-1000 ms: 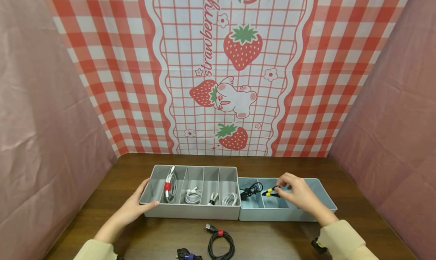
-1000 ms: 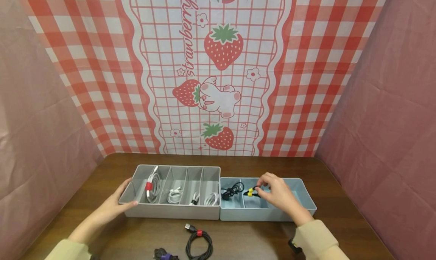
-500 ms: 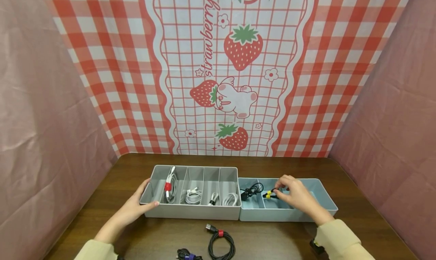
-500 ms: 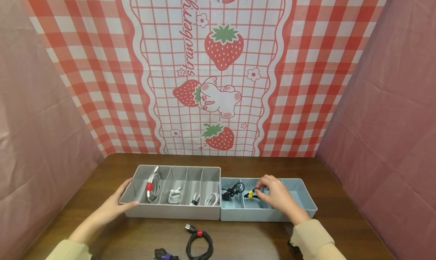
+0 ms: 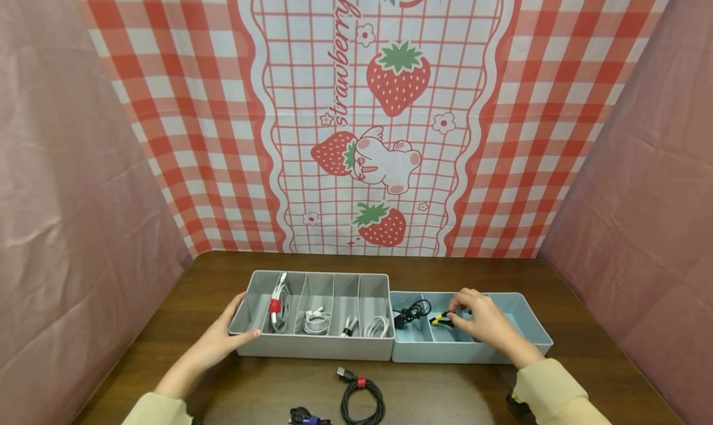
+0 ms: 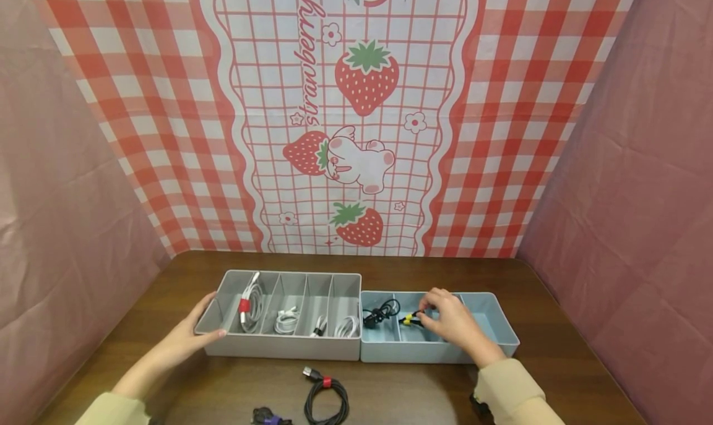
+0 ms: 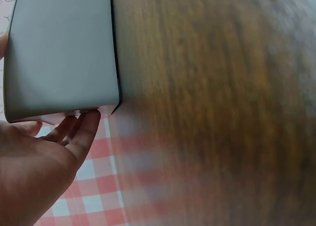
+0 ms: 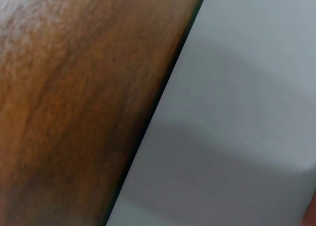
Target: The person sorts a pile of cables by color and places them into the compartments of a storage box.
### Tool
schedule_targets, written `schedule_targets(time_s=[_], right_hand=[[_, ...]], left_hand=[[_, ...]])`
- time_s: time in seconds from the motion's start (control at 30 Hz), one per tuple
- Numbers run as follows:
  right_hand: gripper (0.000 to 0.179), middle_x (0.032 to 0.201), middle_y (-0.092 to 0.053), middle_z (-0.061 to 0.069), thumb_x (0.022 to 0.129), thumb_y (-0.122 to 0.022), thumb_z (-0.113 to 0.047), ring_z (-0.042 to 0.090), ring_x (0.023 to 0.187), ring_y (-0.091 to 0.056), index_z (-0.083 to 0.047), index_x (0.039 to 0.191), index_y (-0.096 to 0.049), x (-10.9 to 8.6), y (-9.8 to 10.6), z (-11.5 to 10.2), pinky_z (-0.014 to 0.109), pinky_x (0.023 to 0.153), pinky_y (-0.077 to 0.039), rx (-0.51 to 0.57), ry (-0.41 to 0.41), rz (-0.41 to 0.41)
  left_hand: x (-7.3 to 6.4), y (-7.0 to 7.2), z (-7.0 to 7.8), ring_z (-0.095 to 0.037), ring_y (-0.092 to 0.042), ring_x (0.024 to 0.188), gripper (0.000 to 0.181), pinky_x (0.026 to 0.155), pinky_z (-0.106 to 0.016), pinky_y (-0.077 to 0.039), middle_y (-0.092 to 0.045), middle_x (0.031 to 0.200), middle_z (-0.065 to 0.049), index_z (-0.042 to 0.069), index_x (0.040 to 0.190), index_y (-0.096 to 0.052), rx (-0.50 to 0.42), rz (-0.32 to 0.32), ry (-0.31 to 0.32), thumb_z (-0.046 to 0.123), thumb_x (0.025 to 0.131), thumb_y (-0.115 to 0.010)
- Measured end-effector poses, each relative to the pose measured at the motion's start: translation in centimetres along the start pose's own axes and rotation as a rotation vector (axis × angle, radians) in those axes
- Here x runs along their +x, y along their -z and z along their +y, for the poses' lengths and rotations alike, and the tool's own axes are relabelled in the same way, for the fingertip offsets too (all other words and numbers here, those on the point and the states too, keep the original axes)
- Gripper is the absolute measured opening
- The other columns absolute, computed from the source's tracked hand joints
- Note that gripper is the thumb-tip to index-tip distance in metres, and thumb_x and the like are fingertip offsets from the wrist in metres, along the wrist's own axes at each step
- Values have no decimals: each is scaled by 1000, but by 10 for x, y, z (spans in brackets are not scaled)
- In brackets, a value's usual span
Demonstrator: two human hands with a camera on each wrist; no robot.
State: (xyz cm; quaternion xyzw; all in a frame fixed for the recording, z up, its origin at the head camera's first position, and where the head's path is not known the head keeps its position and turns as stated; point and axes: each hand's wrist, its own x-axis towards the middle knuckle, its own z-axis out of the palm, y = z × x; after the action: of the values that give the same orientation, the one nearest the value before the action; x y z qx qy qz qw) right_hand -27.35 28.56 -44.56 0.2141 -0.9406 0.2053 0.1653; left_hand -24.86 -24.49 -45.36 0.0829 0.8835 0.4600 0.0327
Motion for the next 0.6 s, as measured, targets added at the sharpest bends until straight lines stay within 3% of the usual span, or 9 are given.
schedule_targets(time_s=[0.3,0.6], right_hand=[[20,82,-54,-11,76,-78,-14,10,78,-50,-25,80,-62,0,2,0,28,69,-50,1,-16,-21],[18,84,-55,-11,76,-78,-15,14,78,-55,-23,81,-62,0,7,-3,29,66,-50,8,30,24]], left_hand=[[-1,0,1,-46,-35,128,88,102,-60,-29,-26,147,-30,13,151,-11,-1,-1,5,29,86,-68],[-1,0,1,-46,-34,129,88,102,-60,-29,-25,147,-30,13,151,-11,1,-2,3,29,86,-68]])
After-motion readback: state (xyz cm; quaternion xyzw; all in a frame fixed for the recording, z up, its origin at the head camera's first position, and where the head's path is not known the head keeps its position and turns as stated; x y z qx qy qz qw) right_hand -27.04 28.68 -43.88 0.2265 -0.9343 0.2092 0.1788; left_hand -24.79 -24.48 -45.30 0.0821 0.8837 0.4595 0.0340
